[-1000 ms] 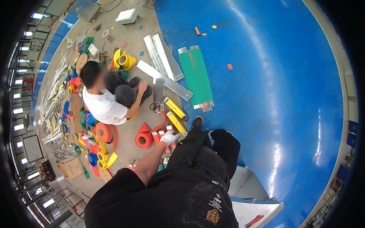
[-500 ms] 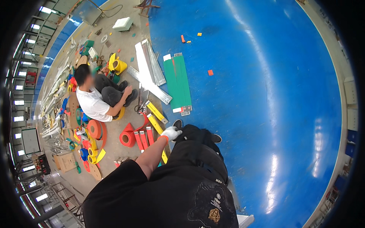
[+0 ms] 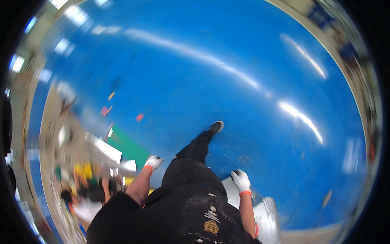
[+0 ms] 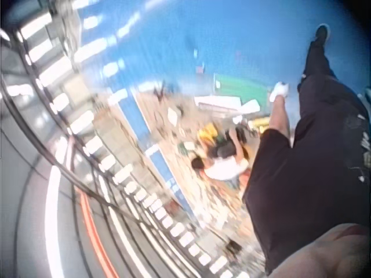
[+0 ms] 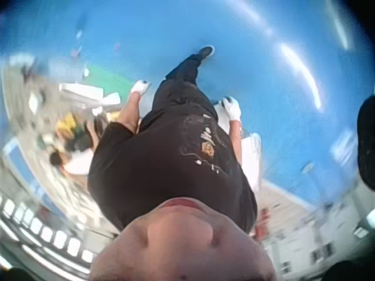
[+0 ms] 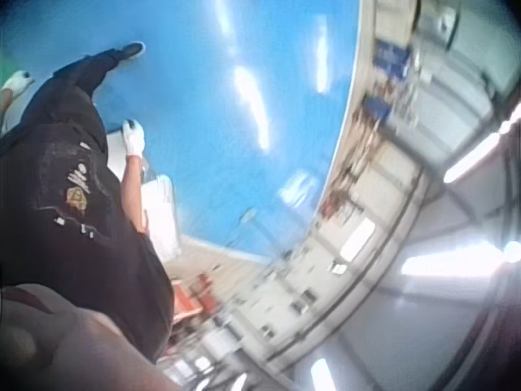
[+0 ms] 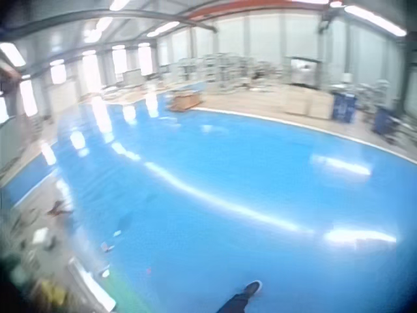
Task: The person places metal strips into a press brake, bends them, and removes them. They briefly write on a cardboard template and then continue bending additional metal strips, stacking the finished pieces on the machine table.
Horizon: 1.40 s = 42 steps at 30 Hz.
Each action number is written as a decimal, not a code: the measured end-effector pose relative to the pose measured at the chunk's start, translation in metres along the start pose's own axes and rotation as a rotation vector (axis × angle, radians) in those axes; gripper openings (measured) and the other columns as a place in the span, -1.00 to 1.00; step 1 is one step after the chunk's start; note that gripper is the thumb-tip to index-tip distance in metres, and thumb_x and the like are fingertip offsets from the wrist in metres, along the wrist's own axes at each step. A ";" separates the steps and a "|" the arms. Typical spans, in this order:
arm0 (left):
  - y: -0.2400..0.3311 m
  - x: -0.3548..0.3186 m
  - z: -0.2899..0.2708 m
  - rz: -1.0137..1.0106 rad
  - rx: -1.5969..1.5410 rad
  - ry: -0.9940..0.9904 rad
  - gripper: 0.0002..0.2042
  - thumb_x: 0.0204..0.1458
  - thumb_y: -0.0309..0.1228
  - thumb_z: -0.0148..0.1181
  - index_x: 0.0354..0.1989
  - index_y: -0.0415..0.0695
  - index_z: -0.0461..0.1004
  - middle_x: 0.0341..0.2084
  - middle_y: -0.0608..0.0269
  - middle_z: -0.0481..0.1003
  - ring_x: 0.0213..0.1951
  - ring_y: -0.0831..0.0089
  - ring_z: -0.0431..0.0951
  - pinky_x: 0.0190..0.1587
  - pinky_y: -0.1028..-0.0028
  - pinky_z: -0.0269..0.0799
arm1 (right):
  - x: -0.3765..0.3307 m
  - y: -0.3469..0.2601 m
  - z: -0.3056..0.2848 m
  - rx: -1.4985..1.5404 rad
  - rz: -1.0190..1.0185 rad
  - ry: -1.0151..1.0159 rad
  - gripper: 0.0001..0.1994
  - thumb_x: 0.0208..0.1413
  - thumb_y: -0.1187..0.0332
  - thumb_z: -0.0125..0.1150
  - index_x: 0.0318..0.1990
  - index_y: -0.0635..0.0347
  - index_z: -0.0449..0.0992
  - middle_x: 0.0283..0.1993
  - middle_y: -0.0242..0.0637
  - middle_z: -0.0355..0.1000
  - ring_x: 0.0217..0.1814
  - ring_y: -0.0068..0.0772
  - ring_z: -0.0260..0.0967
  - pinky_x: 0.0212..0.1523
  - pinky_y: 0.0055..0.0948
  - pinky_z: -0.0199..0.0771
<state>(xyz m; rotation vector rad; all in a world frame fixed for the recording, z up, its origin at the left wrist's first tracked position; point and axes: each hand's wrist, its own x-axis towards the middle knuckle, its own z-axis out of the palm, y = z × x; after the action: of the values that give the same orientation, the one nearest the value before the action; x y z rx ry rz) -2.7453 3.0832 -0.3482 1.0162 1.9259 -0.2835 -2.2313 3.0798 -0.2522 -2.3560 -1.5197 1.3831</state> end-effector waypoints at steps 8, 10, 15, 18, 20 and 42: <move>0.339 0.123 -0.009 0.298 0.313 -0.143 -0.43 0.15 0.05 0.28 -0.05 -0.34 0.67 -0.30 -0.08 0.70 -0.25 0.08 0.72 -0.07 0.17 0.58 | 0.011 0.035 -0.144 0.397 0.313 0.326 -0.54 0.28 -0.04 0.19 0.14 0.06 0.64 0.09 -0.06 0.65 0.19 0.03 0.59 0.21 -0.16 0.56; 0.414 0.136 0.015 0.467 0.361 -0.164 -0.46 0.17 0.02 0.29 -0.09 -0.35 0.66 -0.35 -0.01 0.70 -0.35 0.18 0.69 -0.17 0.19 0.58 | -0.016 0.061 -0.185 0.471 0.433 0.415 -0.52 0.29 -0.07 0.18 0.17 0.03 0.62 0.11 -0.06 0.64 0.22 0.05 0.58 0.23 -0.12 0.55; 0.672 0.135 0.050 0.691 0.439 -0.149 -0.58 0.20 -0.10 0.31 -0.09 -0.28 0.68 -0.37 0.14 0.70 -0.38 0.37 0.67 -0.26 0.33 0.57 | -0.036 0.109 -0.228 0.692 0.805 0.624 -0.50 0.27 -0.11 0.12 0.17 0.01 0.62 0.06 0.03 0.64 0.16 0.15 0.59 0.20 0.01 0.56; 0.803 0.083 0.137 0.794 0.545 -0.129 -0.59 0.17 -0.11 0.32 -0.11 -0.27 0.69 -0.39 0.12 0.70 -0.37 0.33 0.69 -0.23 0.30 0.59 | -0.062 0.183 -0.229 0.704 0.961 0.706 -0.48 0.26 -0.12 0.14 0.14 0.05 0.63 0.03 0.11 0.64 0.14 0.16 0.60 0.19 0.02 0.58; 0.859 0.038 0.190 0.869 0.669 -0.123 -0.58 0.15 -0.09 0.33 -0.13 -0.27 0.69 -0.38 0.07 0.70 -0.35 0.28 0.70 -0.20 0.28 0.60 | -0.068 0.228 -0.228 0.784 1.002 0.620 -0.45 0.25 -0.11 0.16 0.18 0.10 0.61 0.02 0.01 0.66 0.16 0.07 0.61 0.19 0.00 0.57; 1.148 -0.332 0.900 1.652 1.547 -0.365 -0.55 0.08 -0.03 0.37 -0.16 -0.25 0.71 -0.31 -0.06 0.73 -0.20 0.03 0.75 -0.06 0.12 0.62 | -0.135 0.662 -0.221 1.690 1.576 0.701 -0.55 0.19 0.10 0.13 0.07 0.19 0.67 0.12 0.04 0.62 0.19 0.07 0.59 0.17 -0.06 0.56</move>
<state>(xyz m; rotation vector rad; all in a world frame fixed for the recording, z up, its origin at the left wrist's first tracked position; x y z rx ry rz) -1.2505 3.1333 -0.3591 2.7591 -0.2502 -0.8405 -1.6204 2.7235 -0.3214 -1.7538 1.4922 0.7108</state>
